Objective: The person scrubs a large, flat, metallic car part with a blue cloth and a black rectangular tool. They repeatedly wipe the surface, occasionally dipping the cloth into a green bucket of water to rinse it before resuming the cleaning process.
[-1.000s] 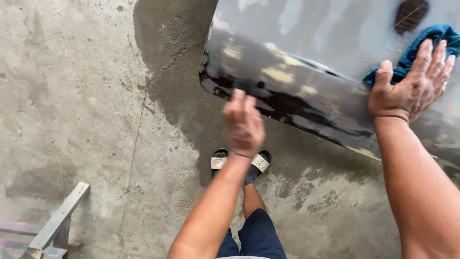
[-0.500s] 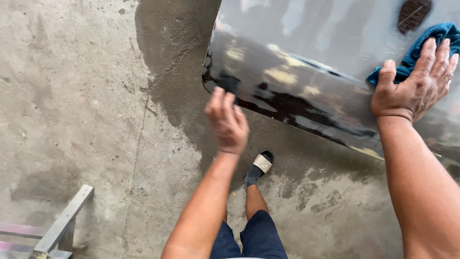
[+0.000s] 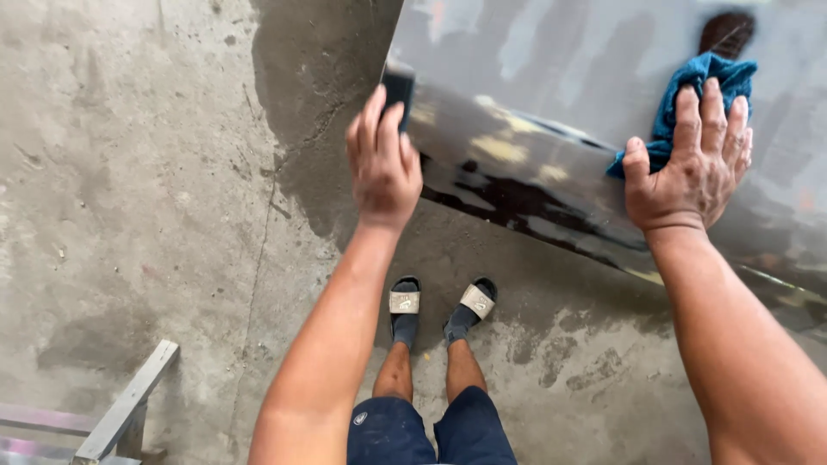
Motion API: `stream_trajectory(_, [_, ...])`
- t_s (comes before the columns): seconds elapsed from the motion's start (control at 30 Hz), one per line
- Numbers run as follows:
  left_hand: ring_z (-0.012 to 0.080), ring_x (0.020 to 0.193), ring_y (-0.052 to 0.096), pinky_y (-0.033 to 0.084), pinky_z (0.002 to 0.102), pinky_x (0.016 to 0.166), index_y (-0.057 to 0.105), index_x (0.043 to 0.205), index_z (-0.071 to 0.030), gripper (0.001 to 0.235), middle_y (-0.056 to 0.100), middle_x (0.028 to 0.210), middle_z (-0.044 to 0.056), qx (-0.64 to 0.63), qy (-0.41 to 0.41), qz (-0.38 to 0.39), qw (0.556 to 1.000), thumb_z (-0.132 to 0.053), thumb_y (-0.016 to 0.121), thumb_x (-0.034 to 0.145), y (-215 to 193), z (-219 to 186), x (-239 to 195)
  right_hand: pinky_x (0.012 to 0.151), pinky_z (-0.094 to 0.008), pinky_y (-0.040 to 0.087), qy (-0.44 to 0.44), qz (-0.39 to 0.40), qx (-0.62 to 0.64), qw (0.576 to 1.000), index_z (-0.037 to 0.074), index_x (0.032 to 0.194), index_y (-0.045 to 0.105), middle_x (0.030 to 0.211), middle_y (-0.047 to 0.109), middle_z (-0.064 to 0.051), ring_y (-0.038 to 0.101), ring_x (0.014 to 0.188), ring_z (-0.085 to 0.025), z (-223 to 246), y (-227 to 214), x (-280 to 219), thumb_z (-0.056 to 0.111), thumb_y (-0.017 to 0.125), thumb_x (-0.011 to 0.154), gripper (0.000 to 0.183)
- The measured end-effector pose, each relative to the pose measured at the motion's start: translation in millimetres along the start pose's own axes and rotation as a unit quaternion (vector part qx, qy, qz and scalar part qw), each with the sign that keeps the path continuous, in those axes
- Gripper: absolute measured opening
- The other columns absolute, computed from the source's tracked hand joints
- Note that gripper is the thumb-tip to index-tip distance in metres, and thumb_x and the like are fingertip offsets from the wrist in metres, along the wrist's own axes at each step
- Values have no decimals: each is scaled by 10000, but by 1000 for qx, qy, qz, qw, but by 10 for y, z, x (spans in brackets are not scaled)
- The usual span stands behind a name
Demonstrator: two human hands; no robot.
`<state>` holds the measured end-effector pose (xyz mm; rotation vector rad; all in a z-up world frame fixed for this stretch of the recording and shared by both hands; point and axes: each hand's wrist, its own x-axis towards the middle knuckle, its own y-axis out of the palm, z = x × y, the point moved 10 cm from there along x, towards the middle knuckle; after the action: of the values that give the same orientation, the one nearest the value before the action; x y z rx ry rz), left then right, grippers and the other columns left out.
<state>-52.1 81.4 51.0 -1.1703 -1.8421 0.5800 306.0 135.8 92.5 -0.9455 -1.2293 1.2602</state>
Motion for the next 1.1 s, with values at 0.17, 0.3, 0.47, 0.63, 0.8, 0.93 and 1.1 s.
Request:
stream_trajectory(0.17, [353, 1415, 462, 391, 475, 1206, 541, 1344, 4, 329, 473, 1512, 208, 10, 2, 23, 1000, -93, 559, 1030, 24, 171, -850, 1285, -621, 167, 2, -6, 6, 1000, 107, 1606, 484, 1736, 386, -171, 259, 1593, -462, -53, 13, -7, 492, 560, 1020, 705])
stream_trajectory(0.3, [336, 1411, 475, 412, 469, 1205, 541, 1350, 1, 330, 462, 1540, 192, 15, 16, -3, 1000, -70, 578, 1030, 47, 128, -403, 1281, -624, 171, -1, -7, 3, 1000, 113, 1597, 485, 1732, 393, -173, 267, 1587, -465, 2, 28, -10, 484, 584, 1023, 691])
stream_trajectory(0.47, [324, 1372, 486, 418, 451, 1182, 559, 1325, -35, 383, 479, 1527, 133, 38, 0, 19, 999, -67, 588, 945, 115, -5, 402, 1282, -623, 178, -3, -8, 4, 1000, 113, 1595, 484, 1732, 393, -173, 269, 1588, -466, 8, -22, -9, 482, 578, 1027, 684])
stream_trajectory(0.63, [331, 1392, 463, 404, 474, 1210, 547, 1350, -23, 360, 470, 1532, 155, 20, 16, 10, 1000, -60, 588, 995, -17, 114, -317, 1285, -622, 181, 3, -8, 8, 1000, 117, 1594, 488, 1731, 394, -169, 271, 1588, -465, 0, -8, -7, 473, 570, 1010, 689])
stream_trajectory(0.8, [372, 1369, 481, 420, 487, 1175, 544, 1327, 1, 326, 489, 1487, 218, 6, 3, 10, 1000, -72, 587, 1011, -70, 249, -759, 1277, -620, 179, 5, -12, -1, 1000, 125, 1591, 490, 1729, 397, -162, 273, 1587, -455, -29, 2, 8, 494, 580, 1023, 683])
stream_trajectory(0.93, [337, 1369, 488, 423, 484, 1189, 536, 1325, -15, 327, 491, 1510, 180, 28, 33, -8, 999, -54, 585, 1005, 165, 168, 44, 1284, -619, 181, 1, -10, -1, 1000, 119, 1599, 483, 1738, 393, -164, 269, 1593, -459, -22, 11, -14, 473, 569, 1009, 693])
stream_trajectory(1.1, [341, 1368, 483, 412, 462, 1196, 536, 1334, -39, 388, 505, 1504, 161, 16, 11, 18, 1000, -30, 576, 949, 74, 99, 263, 1286, -616, 189, 2, -11, 3, 1000, 123, 1586, 493, 1732, 402, -160, 275, 1588, -458, -1, -1, -14, 469, 576, 1005, 681])
